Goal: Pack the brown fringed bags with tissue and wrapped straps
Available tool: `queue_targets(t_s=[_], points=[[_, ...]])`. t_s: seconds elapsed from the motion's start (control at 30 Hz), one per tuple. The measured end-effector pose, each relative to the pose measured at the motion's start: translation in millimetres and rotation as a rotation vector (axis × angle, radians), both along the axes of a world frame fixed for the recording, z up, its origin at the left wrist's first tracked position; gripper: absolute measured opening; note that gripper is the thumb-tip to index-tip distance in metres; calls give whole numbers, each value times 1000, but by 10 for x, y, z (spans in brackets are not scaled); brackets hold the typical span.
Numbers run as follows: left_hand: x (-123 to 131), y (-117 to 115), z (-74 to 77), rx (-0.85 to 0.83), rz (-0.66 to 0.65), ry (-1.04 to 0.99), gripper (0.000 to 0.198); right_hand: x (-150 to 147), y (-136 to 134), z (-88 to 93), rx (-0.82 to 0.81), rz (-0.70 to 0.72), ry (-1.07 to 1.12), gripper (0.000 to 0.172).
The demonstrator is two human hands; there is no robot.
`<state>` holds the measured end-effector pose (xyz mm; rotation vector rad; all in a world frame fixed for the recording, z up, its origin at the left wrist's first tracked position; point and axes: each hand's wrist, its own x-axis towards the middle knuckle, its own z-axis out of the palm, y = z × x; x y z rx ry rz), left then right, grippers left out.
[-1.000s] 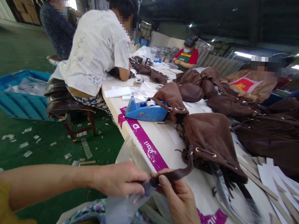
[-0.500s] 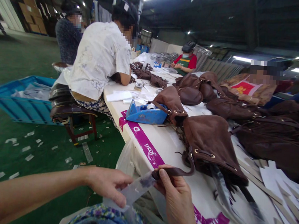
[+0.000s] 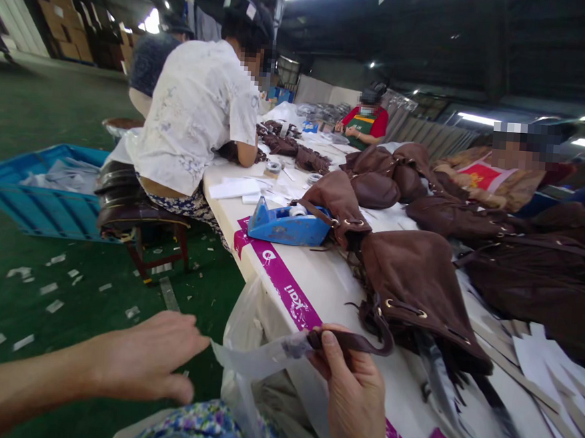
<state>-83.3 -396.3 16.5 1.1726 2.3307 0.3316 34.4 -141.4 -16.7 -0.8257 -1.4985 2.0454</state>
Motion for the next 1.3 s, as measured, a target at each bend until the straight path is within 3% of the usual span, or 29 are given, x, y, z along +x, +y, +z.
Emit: queue_targets(t_s=[0.07,0.13,0.23,0.3,0.37,0.47,0.63,0.77,0.93,1.1,1.23,1.3], points=[[45,284,120,241,32,-63,50,-15,-50,10,7,16,-2,38],[101,614,133,463,23,-224,52,-24,-83,24,17,26,2,37],[197,1006,-58,580,39,-723,38,-13,-61,33,68,30,7,35],[250,1149,-249,601,112,-1057,43,14,-4,27,135,31,1,34],[283,1211,-401,637,156,-1250,50,50,62,16,194,41,2,31],[302,1228,-467,670,158,-1287,55,89,133,-2,225,85,18,29],[305,1265,-355,676,142,-1219,62,85,151,12,226,178,20,25],[292,1353,-356,686,153,-1265,63,86,173,60,296,229,-17,29],[354,1434,-409,654,119,-1281,62,216,209,130,191,363,-67,32],[542,1404,-403,586,113,-1451,59,500,130,165,169,217,-151,40],[684,1378,-388,605,223,-1519,50,768,-42,74,170,41,-212,44],[750,1389,-395,624,289,-1535,47,865,-142,-8,158,25,-278,44]])
